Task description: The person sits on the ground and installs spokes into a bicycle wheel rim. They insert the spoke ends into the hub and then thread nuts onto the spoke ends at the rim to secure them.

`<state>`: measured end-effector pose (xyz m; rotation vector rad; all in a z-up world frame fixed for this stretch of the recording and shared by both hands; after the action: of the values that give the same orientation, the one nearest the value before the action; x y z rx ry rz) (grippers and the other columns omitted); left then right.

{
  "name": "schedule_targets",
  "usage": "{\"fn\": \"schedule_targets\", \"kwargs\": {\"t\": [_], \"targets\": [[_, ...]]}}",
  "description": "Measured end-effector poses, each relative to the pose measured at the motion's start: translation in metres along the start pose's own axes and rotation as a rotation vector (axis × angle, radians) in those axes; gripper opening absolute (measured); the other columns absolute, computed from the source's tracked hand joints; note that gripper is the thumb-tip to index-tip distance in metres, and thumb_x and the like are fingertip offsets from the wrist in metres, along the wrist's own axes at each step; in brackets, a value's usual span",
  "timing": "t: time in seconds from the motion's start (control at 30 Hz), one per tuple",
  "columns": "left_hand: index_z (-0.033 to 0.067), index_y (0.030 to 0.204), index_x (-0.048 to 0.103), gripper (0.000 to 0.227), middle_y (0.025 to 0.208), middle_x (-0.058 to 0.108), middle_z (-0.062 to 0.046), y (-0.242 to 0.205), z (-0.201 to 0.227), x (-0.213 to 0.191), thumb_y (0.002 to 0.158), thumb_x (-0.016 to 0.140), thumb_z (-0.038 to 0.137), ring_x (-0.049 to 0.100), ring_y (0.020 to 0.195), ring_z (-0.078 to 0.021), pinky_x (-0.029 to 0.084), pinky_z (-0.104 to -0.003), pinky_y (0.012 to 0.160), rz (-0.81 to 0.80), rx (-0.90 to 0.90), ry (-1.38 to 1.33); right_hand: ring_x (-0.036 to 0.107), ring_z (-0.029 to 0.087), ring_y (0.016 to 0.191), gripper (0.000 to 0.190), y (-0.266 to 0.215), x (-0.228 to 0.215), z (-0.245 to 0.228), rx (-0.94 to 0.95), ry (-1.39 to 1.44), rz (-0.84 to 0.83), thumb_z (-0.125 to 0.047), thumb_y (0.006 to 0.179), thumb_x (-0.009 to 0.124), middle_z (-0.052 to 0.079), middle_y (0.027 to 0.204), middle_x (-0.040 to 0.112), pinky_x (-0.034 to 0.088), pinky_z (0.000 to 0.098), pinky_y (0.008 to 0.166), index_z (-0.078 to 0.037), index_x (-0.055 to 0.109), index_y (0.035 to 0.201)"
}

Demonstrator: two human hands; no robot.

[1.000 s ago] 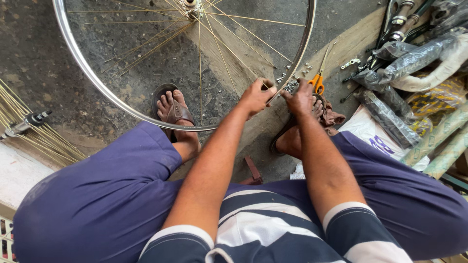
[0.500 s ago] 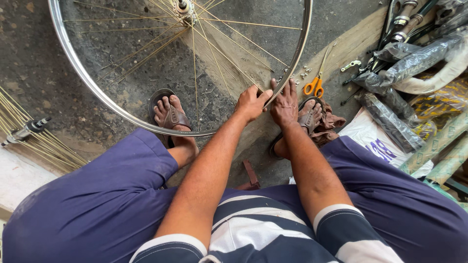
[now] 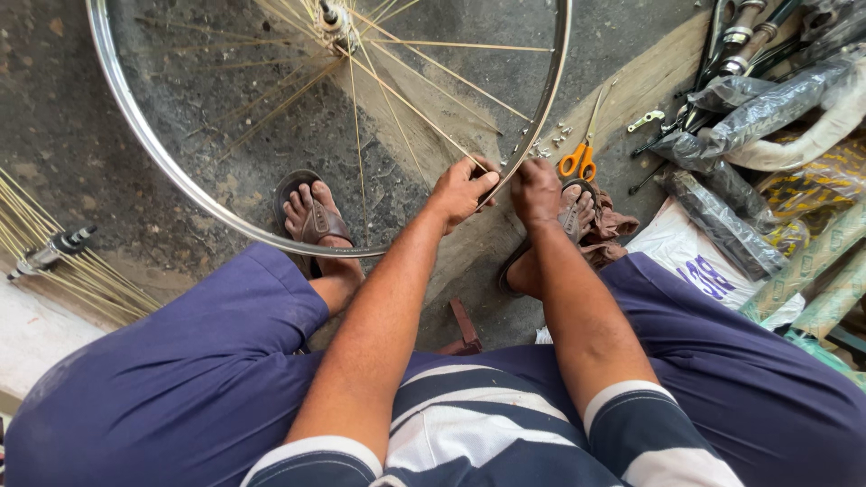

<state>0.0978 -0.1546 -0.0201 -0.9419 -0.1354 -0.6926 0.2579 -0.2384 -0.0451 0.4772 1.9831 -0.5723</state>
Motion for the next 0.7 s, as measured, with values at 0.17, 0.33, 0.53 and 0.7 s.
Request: {"fn": "schedule_targets", "kwargs": {"t": [0.17,0.33,0.53,0.7], "targets": [[0.0056,0.112,0.063,0.033,0.094,0.073,-0.005,0.000,-0.001,-0.008,0.096,0.072,0.033,0.070,0.070,-0.0131,0.058,-0.028,0.059,0.157,-0.028,0.274,0.069,0.022,0.083,0.019,-0.002,0.032,0.079,0.536,0.917,-0.044,-0.005,0.088,0.079,0.008,0.093,0.074,0.058,0.0321,0.075,-0.004,0.076,0.107],[0.0084,0.112,0.065,0.029,0.095,0.074,-0.004,0.003,-0.006,-0.004,0.093,0.070,0.030,0.070,0.069,-0.0122,0.054,-0.028,0.054,0.019,-0.041,0.120,0.068,0.018,0.088,0.019,-0.026,0.037,0.094,0.773,1.536,-0.163,-0.003,0.089,0.073,0.008,0.100,0.072,0.058,0.0289,0.078,-0.004,0.070,0.108],[0.0076,0.112,0.063,0.028,0.095,0.073,-0.005,0.001,-0.005,-0.008,0.095,0.070,0.029,0.069,0.067,-0.0132,0.054,-0.028,0.054,0.082,-0.046,0.181,0.066,0.022,0.085,0.009,-0.021,0.014,0.061,0.680,1.708,-0.246,-0.008,0.087,0.067,0.009,0.093,0.068,0.057,0.0301,0.074,-0.008,0.063,0.094],[0.0021,0.107,0.064,0.033,0.092,0.075,-0.009,0.001,-0.006,-0.013,0.098,0.071,0.033,0.071,0.065,-0.0145,0.056,-0.029,0.053,0.163,-0.026,0.314,0.062,0.022,0.077,0.009,-0.022,0.015,0.049,0.746,1.819,-0.304,-0.012,0.089,0.069,0.008,0.088,0.065,0.049,0.0293,0.064,-0.009,0.062,0.094]]}}
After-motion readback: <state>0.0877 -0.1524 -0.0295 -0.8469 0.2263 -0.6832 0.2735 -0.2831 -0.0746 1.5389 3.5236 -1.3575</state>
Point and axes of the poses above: each hand's wrist, its own y-axis towards the middle knuckle, its own x-axis out of the palm, z = x × y, the point moved 10 cm from there along y, towards the middle knuckle
